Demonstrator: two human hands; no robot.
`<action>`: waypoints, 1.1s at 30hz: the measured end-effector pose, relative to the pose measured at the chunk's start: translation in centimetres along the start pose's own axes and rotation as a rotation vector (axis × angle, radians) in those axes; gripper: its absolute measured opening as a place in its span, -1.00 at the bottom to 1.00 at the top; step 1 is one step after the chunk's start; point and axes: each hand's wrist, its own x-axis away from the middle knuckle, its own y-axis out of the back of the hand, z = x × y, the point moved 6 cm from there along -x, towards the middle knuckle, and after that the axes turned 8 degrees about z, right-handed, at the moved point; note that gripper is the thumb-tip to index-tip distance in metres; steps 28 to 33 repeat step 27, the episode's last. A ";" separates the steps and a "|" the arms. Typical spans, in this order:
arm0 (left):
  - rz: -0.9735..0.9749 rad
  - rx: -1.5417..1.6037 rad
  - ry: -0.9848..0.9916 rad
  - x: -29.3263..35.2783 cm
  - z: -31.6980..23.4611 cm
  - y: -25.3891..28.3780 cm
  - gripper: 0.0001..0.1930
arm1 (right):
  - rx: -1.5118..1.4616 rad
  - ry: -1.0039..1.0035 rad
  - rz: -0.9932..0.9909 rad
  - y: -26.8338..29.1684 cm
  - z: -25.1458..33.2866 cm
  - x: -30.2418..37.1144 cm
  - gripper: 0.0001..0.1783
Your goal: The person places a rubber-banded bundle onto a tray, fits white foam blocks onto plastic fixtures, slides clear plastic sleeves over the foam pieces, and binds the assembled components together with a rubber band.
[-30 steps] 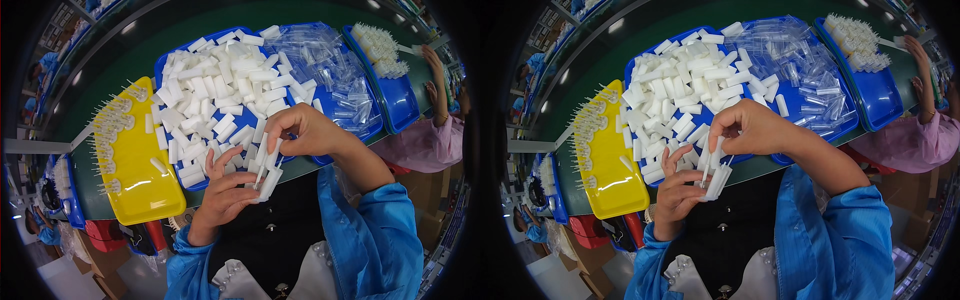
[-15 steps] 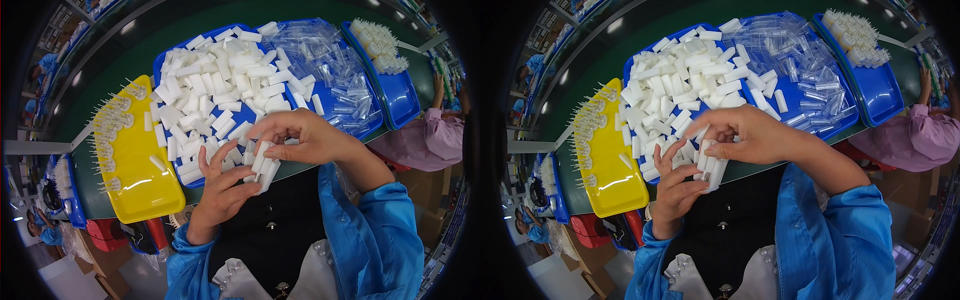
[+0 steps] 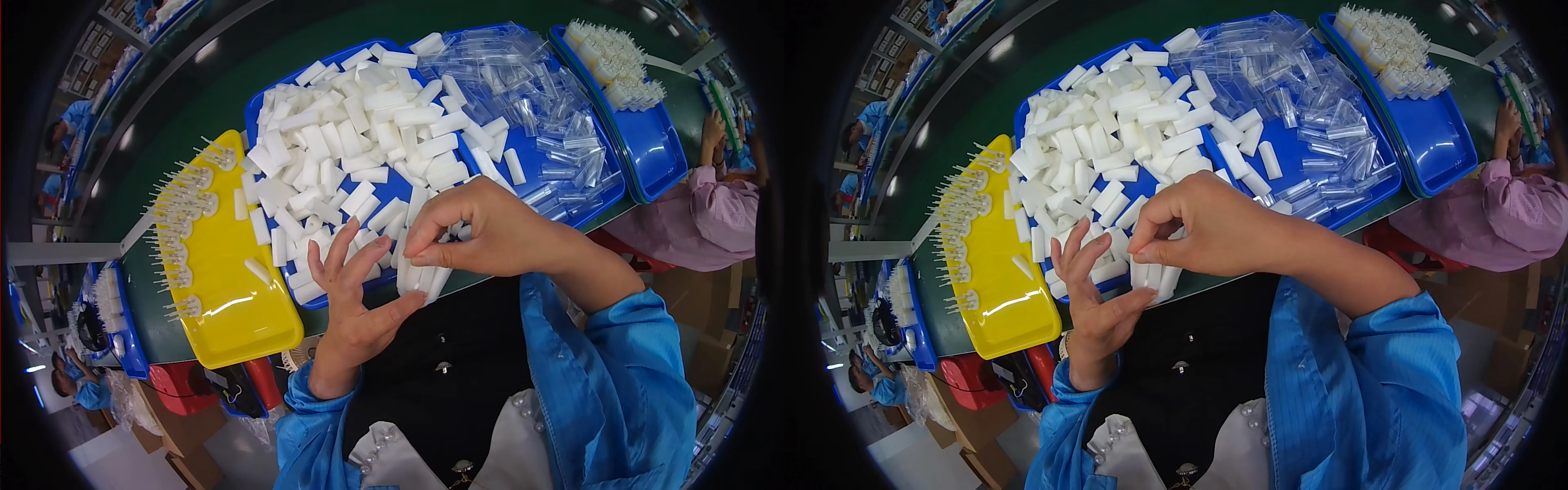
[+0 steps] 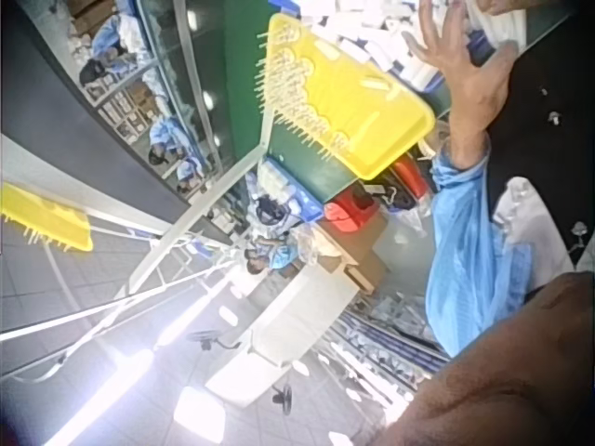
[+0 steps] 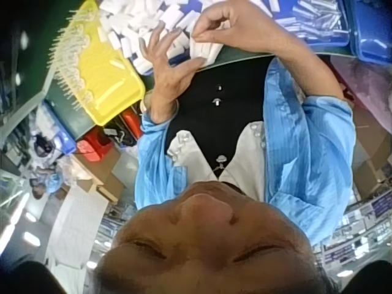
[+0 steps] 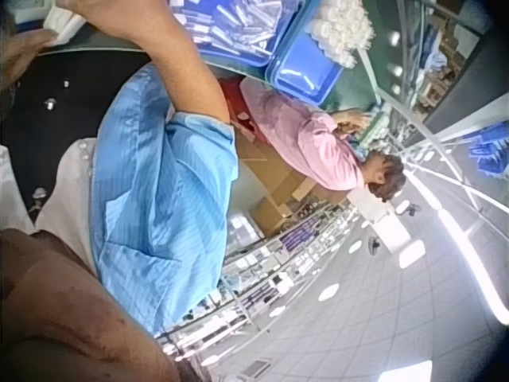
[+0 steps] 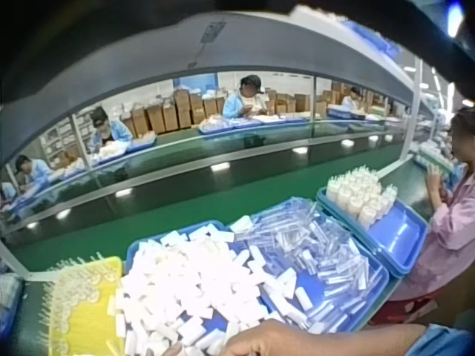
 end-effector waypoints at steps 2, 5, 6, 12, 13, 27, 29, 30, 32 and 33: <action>-0.091 0.053 0.030 0.1 0.3 0.4 -0.67 | -0.016 0.048 -0.019 -0.1 0.4 0.0 -0.87; -0.316 0.428 0.114 0.6 1.5 -0.3 -0.53 | -0.131 0.022 -0.125 0.3 -0.3 0.3 -0.92; -0.446 0.744 0.166 0.9 2.2 -0.6 -0.44 | -0.282 0.003 -0.166 0.5 -0.7 0.5 -0.93; -0.103 0.868 0.353 0.0 1.4 -2.2 -0.32 | -0.301 0.136 -0.299 0.2 -1.0 1.3 -0.89; -0.092 0.801 0.337 0.0 1.4 -2.3 -0.35 | -0.301 0.139 -0.301 0.2 -1.0 1.3 -0.89; -0.021 0.590 0.151 -2.4 0.7 -3.8 -0.58 | -0.070 0.153 -0.421 0.1 0.0 4.2 -0.83; -0.021 0.590 0.151 -2.4 0.7 -3.8 -0.58 | -0.070 0.153 -0.421 0.1 0.0 4.2 -0.83; -0.021 0.590 0.151 -2.4 0.7 -3.8 -0.58 | -0.070 0.153 -0.421 0.1 0.0 4.2 -0.83; -0.021 0.590 0.151 -2.4 0.7 -3.8 -0.58 | -0.070 0.153 -0.421 0.1 0.0 4.2 -0.83; -0.021 0.590 0.151 -2.4 0.7 -3.8 -0.58 | -0.070 0.153 -0.421 0.1 0.0 4.2 -0.83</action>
